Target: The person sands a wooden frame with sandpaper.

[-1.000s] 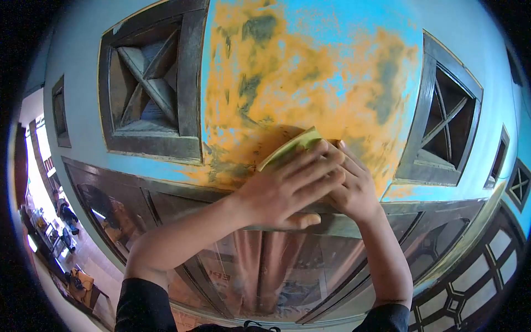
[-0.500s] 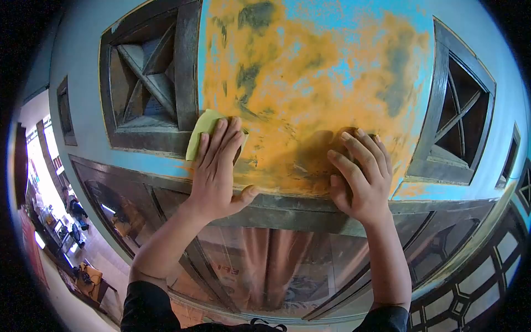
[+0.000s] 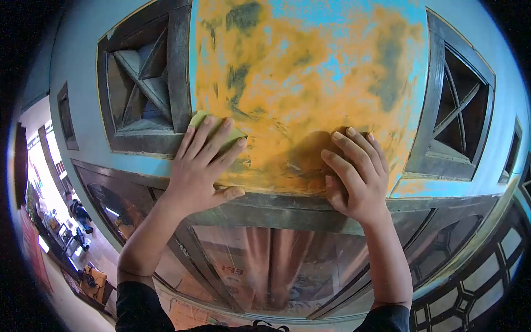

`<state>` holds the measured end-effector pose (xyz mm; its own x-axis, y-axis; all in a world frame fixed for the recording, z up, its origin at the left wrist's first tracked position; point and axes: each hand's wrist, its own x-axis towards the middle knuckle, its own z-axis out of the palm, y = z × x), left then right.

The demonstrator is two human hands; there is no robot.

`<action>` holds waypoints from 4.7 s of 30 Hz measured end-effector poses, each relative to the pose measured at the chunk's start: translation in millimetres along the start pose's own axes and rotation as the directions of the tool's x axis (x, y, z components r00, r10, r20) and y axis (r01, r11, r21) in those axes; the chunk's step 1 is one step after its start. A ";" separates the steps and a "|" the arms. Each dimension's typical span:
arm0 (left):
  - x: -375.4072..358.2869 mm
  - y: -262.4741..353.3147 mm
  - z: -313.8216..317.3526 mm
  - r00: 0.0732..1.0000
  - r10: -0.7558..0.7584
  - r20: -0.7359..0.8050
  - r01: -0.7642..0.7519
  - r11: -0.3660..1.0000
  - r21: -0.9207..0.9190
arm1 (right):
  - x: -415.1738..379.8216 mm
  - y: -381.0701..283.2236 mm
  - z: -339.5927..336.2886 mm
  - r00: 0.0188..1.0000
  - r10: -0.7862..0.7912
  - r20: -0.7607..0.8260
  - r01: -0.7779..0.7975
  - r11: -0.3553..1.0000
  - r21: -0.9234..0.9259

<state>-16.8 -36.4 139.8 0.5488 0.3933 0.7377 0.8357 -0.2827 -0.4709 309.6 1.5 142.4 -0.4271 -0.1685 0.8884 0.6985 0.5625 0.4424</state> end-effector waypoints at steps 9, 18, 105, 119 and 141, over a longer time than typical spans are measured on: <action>-1.1 -1.6 17.6 0.996 -0.052 -0.078 0.053 0.999 0.012 | 0.9 -1.2 0.4 1.000 -0.009 -0.010 0.009 1.000 -0.009; 3.5 22.6 19.6 0.998 0.064 0.008 -0.064 0.997 -0.037 | -0.9 -2.2 0.4 1.000 -0.001 -0.011 0.001 1.000 -0.003; -112.3 -10.1 68.7 0.777 -0.575 -0.255 0.539 0.818 -0.201 | -103.8 -54.6 32.4 0.897 0.442 -0.019 -0.436 0.874 -0.214; -117.5 4.5 70.0 0.847 -0.486 -0.215 0.469 0.874 -0.127 | -88.6 -70.2 47.3 0.902 0.417 -0.112 -0.431 0.879 -0.205; -136.9 -28.3 74.7 0.825 -0.513 -0.238 0.489 0.858 -0.157 | -50.8 -146.6 96.9 0.960 0.273 0.065 -0.255 0.945 -0.202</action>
<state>-113.8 -16.9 16.0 0.0185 0.2614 0.9651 0.9817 -0.1876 0.0319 173.3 6.0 20.5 -0.2565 0.0450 0.9655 0.8855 0.4114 0.2161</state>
